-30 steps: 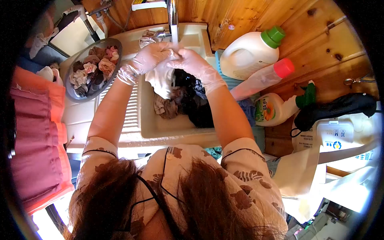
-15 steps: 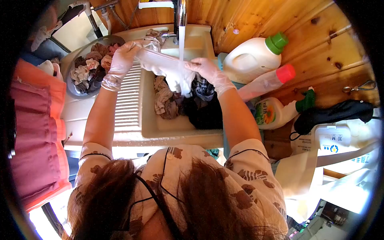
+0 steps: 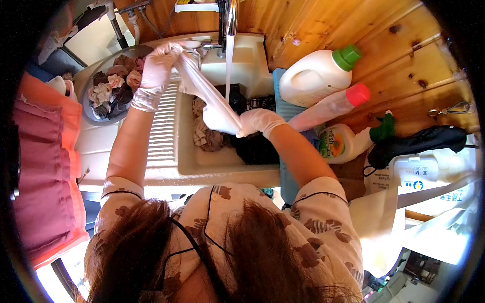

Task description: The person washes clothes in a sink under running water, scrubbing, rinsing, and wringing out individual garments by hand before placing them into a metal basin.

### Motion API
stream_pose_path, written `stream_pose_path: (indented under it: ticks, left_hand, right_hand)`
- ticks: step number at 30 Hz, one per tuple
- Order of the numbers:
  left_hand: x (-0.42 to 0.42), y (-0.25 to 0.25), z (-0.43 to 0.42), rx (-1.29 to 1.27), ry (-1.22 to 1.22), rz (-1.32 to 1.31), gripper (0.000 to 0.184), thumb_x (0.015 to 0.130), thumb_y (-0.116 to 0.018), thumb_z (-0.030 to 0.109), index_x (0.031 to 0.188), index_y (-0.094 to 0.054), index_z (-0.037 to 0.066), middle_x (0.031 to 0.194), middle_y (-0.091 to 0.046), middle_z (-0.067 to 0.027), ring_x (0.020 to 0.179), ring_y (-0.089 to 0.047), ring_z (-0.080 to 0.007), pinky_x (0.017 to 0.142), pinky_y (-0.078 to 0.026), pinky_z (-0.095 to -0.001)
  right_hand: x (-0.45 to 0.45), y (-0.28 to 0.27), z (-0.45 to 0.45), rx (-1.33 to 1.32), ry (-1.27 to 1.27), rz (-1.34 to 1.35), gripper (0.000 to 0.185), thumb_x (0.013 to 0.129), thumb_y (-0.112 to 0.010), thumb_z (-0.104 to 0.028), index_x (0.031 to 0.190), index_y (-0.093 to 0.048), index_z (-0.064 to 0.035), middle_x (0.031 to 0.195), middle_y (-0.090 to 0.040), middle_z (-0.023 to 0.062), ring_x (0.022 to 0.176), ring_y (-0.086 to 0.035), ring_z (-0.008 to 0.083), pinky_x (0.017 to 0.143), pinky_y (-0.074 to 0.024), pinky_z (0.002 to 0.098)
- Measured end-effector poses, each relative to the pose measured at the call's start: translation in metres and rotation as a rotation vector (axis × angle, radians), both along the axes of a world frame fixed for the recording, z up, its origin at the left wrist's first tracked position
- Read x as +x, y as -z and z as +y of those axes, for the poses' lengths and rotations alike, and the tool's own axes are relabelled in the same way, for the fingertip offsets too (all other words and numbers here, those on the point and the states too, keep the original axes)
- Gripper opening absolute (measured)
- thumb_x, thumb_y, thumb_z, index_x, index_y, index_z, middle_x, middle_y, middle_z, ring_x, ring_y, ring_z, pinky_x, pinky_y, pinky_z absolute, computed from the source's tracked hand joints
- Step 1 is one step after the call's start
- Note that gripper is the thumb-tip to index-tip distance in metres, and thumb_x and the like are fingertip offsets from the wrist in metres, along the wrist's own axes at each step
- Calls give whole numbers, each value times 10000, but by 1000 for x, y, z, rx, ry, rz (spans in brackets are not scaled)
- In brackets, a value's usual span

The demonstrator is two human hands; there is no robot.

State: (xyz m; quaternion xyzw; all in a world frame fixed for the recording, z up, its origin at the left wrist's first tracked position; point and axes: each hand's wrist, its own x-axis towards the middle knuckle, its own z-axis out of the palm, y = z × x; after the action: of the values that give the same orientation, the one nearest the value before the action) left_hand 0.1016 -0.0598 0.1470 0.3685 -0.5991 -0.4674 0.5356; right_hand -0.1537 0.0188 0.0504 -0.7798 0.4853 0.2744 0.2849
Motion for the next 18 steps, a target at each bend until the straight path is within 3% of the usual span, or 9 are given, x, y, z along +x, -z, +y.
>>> stream_pose_path:
  ticks: [1,4,6,9,10,12,13,14,18]
  left_hand:
    - [-1,-4,5,-4,37,-36,170,915,-537,125,929,-671,21,726,-615,18,652,-506,-38,593,-425,-189]
    - [10,-23,16,66,184,-147,185,915,-504,89,979,-661,16,821,-655,-32,678,-544,-55,637,-451,-190]
    - [23,-38,24,180,316,-191,204,914,-485,70,1011,-656,19,907,-677,-75,700,-576,-83,667,-477,-202]
    - [43,-23,22,24,423,-389,206,906,-483,64,1003,-663,41,962,-673,-78,743,-594,-119,698,-497,-256]
    - [42,-19,23,-69,481,-406,202,900,-487,56,999,-663,47,950,-673,-69,747,-594,-126,710,-498,-278]
    - [38,-19,35,183,492,-794,183,897,-526,128,987,-651,32,939,-662,-104,839,-613,-193,788,-486,-328]
    - [28,-24,45,67,507,-1071,225,879,-557,208,998,-656,45,968,-653,-121,867,-616,-236,817,-474,-356]
    - [20,-28,55,-52,515,-1347,282,861,-589,288,1009,-661,59,997,-644,-138,895,-619,-279,847,-463,-383]
    - [18,-14,70,-35,442,-1756,442,799,-613,465,1008,-668,80,998,-627,-152,928,-605,-335,827,-464,-413]
  right_hand:
    - [2,3,-2,52,30,74,598,765,-624,-529,1146,-611,-68,1024,-643,156,951,-607,308,831,-454,375]
    - [-23,22,-19,61,171,-240,669,792,-546,-603,1190,-574,-66,1091,-624,130,916,-602,283,812,-458,393]
    - [-32,-12,-16,305,608,-514,781,793,-445,-705,1261,-509,-84,1107,-585,89,735,-535,184,703,-462,328]
    - [-44,0,-43,369,870,-344,681,801,-495,-656,1195,-570,-106,1015,-645,116,811,-595,226,745,-475,326]
    - [-35,-4,-41,104,732,-193,650,806,-507,-627,1161,-586,-88,991,-653,128,827,-611,238,741,-480,337]
    - [-16,-7,-36,-409,420,108,591,816,-531,-569,1092,-616,-53,944,-669,151,857,-643,264,732,-489,358]
    - [-14,-6,-38,-481,306,111,419,879,-492,-404,1020,-634,-35,911,-680,125,862,-657,285,702,-495,389]
    - [-11,-8,-39,-559,301,165,382,894,-467,-356,1024,-633,-37,916,-682,105,856,-658,278,698,-495,391]
    - [10,-74,-30,-707,240,275,305,941,-361,-193,1073,-590,-42,881,-683,61,814,-662,240,648,-505,381]
